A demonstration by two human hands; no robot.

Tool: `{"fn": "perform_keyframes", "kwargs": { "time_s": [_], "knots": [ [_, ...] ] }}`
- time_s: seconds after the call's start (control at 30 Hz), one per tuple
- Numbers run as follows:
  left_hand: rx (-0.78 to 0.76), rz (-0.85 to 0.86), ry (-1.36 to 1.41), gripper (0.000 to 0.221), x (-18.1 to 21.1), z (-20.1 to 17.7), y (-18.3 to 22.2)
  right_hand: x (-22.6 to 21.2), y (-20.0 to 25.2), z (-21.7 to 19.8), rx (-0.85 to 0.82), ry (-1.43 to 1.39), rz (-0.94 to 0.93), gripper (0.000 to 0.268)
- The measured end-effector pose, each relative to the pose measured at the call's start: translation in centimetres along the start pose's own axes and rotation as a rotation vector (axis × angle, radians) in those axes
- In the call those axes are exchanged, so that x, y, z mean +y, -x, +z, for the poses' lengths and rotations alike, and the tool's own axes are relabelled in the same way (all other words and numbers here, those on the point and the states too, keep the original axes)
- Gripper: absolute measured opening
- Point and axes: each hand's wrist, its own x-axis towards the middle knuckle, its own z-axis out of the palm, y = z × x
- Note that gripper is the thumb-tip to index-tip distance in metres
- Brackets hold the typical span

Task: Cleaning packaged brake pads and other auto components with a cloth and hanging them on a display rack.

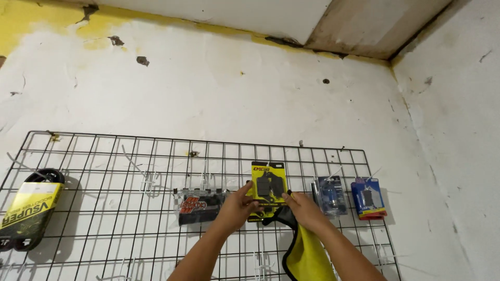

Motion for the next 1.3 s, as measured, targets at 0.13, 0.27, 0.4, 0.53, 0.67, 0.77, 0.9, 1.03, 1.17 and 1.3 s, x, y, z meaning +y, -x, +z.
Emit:
{"fn": "perform_keyframes", "kwargs": {
  "time_s": [0.13,0.27,0.4,0.53,0.67,0.77,0.9,1.03,1.17,1.3],
  "knots": [
    [0.006,-0.003,0.003,0.073,-1.4,0.6,0.1,-0.4,0.7,0.4,-0.112,-0.075,0.092,0.046],
    [0.051,-0.079,-0.198,0.073,-2.4,0.7,0.2,1.3,0.2,2.3,-0.108,-0.065,0.130,0.049],
    [0.064,-0.010,-0.172,0.071,-5.5,0.7,-0.8,2.6,-0.8,3.7,-0.091,-0.042,0.057,0.051],
    [0.112,-0.112,-0.251,0.070,-5.0,0.9,-0.6,1.7,-0.5,3.9,-0.131,-0.002,0.129,0.052],
    [0.138,-0.062,-0.251,0.072,-7.1,1.6,-1.3,2.3,-0.4,4.5,-0.130,-0.033,0.104,0.047],
    [0.168,-0.072,-0.318,0.074,-7.3,2.2,-0.9,3.5,-0.8,5.3,-0.119,-0.043,0.073,0.047],
    [0.236,-0.117,-0.449,0.075,-6.3,2.9,0.0,5.2,-1.6,6.3,-0.111,-0.046,-0.003,0.042],
    [0.242,-0.083,-0.370,0.073,-7.1,2.9,0.0,4.2,-1.1,6.0,-0.143,-0.057,0.032,0.041],
    [0.232,-0.054,-0.389,0.069,-7.0,3.0,0.5,4.5,-0.9,6.4,-0.129,-0.040,0.059,0.040],
    [0.258,0.013,-0.289,0.069,-8.5,3.4,0.2,3.5,-0.3,5.8,-0.144,-0.059,0.086,0.039]
  ]
}}
